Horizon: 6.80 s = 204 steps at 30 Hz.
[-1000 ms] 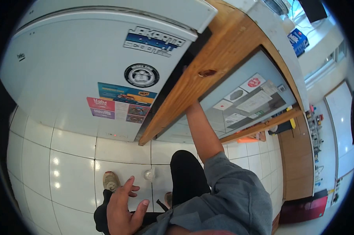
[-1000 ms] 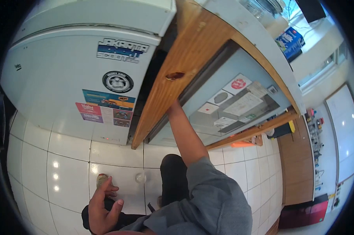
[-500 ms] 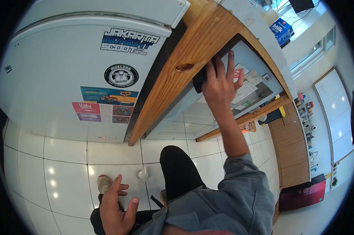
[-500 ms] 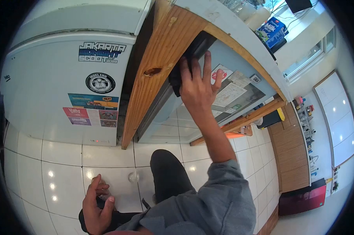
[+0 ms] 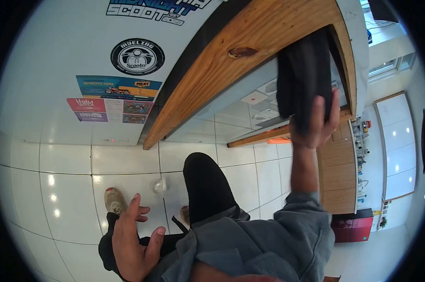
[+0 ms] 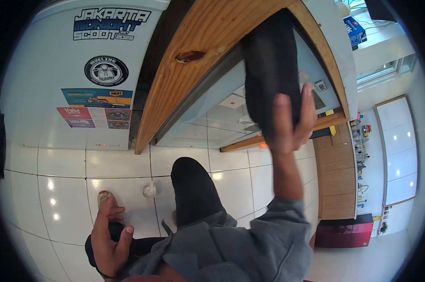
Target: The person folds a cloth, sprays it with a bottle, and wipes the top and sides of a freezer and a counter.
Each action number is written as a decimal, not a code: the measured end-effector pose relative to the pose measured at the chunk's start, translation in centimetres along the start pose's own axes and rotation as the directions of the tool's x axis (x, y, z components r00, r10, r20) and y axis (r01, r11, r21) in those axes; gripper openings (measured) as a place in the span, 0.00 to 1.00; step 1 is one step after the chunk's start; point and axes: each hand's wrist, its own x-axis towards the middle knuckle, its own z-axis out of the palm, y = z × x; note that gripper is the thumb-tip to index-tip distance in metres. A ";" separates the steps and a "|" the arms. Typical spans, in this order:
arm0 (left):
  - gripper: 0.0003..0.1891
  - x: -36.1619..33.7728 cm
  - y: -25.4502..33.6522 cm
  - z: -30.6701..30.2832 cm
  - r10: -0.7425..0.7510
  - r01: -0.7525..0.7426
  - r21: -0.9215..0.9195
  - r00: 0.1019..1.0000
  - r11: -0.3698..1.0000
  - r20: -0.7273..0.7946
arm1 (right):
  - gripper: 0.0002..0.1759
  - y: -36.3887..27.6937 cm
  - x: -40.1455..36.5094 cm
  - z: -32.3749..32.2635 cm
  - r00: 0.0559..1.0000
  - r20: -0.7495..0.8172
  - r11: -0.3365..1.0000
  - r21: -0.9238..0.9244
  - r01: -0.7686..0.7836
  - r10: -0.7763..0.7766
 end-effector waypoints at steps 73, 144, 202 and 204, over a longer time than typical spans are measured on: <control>0.49 10.2 -4.5 4.8 0.218 -0.617 0.137 0.464 0.775 0.859 | 0.16 -1.8 3.9 8.8 0.978 0.210 0.988 -0.146 0.045 -0.013; 0.55 11.6 -2.7 5.9 -0.029 -0.586 0.249 0.358 0.771 0.933 | 0.27 -18.7 -5.8 25.2 0.265 0.779 -0.587 0.609 -0.533 0.568; 0.53 12.9 -4.9 6.9 0.114 -0.561 0.142 0.396 0.816 0.911 | 0.08 -6.1 -2.3 9.4 0.876 0.483 0.993 0.108 -0.038 -0.019; 0.54 12.8 -5.0 6.4 0.128 -0.559 0.130 0.399 0.819 0.908 | 0.10 -10.9 -6.8 10.8 0.691 0.723 0.932 0.235 -0.276 0.023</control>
